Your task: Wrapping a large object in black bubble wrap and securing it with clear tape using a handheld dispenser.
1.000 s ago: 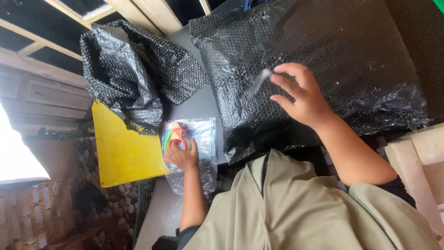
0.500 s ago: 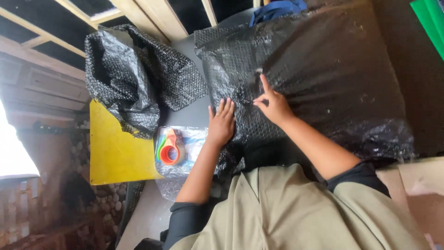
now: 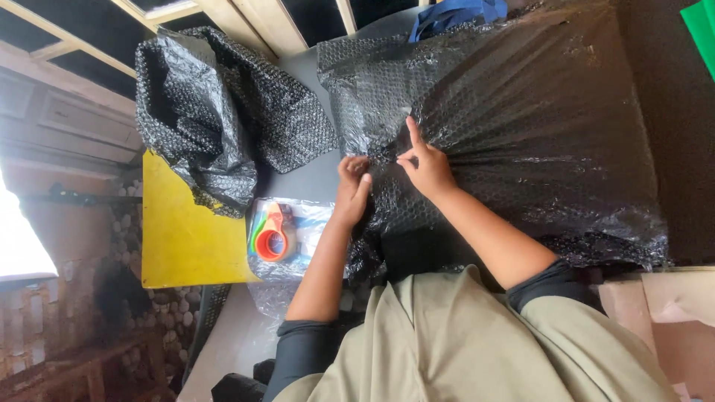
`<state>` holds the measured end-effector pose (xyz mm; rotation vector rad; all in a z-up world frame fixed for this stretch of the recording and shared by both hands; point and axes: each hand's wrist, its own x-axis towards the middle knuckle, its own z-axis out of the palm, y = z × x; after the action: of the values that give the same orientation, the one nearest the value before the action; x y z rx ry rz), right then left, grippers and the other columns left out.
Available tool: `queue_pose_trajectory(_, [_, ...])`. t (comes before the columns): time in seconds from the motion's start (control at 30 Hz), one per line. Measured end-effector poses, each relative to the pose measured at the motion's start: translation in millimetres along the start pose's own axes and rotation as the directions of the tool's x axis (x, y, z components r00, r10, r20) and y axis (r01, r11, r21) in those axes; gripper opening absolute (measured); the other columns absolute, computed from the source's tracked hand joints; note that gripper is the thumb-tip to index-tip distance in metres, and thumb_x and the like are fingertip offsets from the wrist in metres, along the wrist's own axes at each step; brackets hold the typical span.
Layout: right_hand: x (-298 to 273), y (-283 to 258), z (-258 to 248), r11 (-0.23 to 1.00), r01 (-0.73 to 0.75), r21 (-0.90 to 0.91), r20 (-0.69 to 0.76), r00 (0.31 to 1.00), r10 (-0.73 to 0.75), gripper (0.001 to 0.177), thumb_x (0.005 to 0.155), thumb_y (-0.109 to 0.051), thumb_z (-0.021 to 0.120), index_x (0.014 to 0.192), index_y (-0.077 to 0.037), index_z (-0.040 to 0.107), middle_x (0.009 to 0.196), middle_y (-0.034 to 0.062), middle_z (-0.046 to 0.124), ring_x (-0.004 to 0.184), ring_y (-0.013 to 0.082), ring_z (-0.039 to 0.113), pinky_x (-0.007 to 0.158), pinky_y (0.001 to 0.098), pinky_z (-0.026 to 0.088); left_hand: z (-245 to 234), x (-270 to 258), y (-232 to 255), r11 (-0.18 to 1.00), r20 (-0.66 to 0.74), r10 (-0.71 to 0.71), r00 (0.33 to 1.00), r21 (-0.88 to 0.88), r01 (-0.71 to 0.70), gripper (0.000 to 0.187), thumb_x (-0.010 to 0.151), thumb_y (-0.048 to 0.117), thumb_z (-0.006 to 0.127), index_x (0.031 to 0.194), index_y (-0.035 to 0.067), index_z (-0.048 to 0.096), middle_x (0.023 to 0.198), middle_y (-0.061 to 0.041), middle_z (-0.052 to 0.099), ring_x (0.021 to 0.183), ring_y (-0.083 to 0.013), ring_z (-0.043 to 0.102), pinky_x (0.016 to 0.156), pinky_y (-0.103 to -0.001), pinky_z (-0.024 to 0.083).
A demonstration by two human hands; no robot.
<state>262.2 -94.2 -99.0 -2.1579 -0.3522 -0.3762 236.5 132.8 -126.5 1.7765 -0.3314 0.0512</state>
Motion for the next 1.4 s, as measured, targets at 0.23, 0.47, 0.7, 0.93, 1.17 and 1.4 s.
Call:
queue_pose_trajectory(0.23, [1, 7, 4, 0.994, 0.065, -0.093, 0.015, 0.998, -0.064, 0.094, 0.088, -0.012, 0.081, 0.165, -0.021, 0.030, 0.090, -0.0007, 0.079, 0.091, 0.0225, 0.074, 0.088, 0.0381, 0.058, 11, 20, 32, 0.581, 0.070, 0.239, 0.969, 0.789, -0.200, 0.067, 0.096, 0.033, 0.073, 0.157, 0.027, 0.045, 0.165, -0.011, 0.036, 0.111, -0.0331, 0.073, 0.093, -0.054, 0.059])
queue_pose_trajectory(0.47, [3, 3, -3, 0.981, 0.153, -0.121, -0.003, 0.988, -0.155, 0.089, 0.084, -0.011, 0.083, 0.162, -0.022, 0.040, 0.087, -0.0032, 0.079, 0.085, 0.0196, 0.073, 0.084, 0.0361, 0.059, 15, 21, 5, 0.534, -0.079, 0.366, 0.927, 0.834, -0.139, 0.022, 0.090, 0.049, 0.074, 0.113, 0.048, 0.075, 0.114, 0.027, 0.074, 0.103, -0.0047, 0.068, 0.084, -0.025, 0.045])
queue_pose_trajectory(0.7, [12, -50, -37, 0.971, 0.236, -0.027, 0.042, 0.971, -0.235, 0.036, 0.092, -0.015, 0.079, 0.127, -0.019, 0.076, 0.099, 0.0034, 0.078, 0.090, 0.0255, 0.075, 0.076, 0.0368, 0.061, 16, 23, -9, 0.717, -0.143, 0.293, 0.945, 0.687, -0.118, 0.012, 0.091, 0.040, 0.077, 0.103, 0.041, 0.080, 0.106, 0.021, 0.078, 0.102, -0.0086, 0.068, 0.087, -0.025, 0.046])
queue_pose_trajectory(0.93, [14, -60, -31, 0.930, -0.034, 0.365, 0.160, 0.987, -0.027, 0.019, 0.080, -0.016, 0.091, 0.097, -0.021, 0.083, 0.101, -0.0012, 0.077, 0.090, 0.0145, 0.075, 0.067, 0.0226, 0.058, 14, 23, 19, 0.769, -0.155, 0.326, 0.933, 0.618, -0.166, 0.002, 0.086, 0.028, 0.081, 0.086, 0.030, 0.081, 0.091, 0.011, 0.080, 0.092, -0.0157, 0.072, 0.087, -0.027, 0.051])
queue_pose_trajectory(1.17, [6, -22, 2, 0.665, -0.583, 0.467, 0.279, 0.810, 0.516, 0.020, 0.088, -0.011, 0.075, 0.107, -0.007, 0.074, 0.095, 0.0112, 0.077, 0.077, 0.0121, 0.075, 0.054, 0.0154, 0.054, 11, 24, 9, 0.780, -0.161, 0.329, 0.930, 0.601, -0.172, 0.008, 0.087, 0.031, 0.081, 0.095, 0.033, 0.081, 0.102, 0.011, 0.080, 0.090, -0.0170, 0.071, 0.082, -0.030, 0.050])
queue_pose_trajectory(1.4, [6, -15, 19, 0.783, -0.595, 0.182, 0.107, 0.804, 0.585, 0.019, 0.073, -0.019, 0.083, 0.088, -0.012, 0.076, 0.075, 0.0033, 0.077, 0.058, 0.0074, 0.073, 0.043, 0.0168, 0.053, 11, 21, 12, 0.811, -0.163, 0.272, 0.948, 0.569, -0.135, 0.014, 0.088, 0.034, 0.081, 0.102, 0.036, 0.081, 0.105, 0.012, 0.079, 0.092, -0.0140, 0.072, 0.089, -0.028, 0.052])
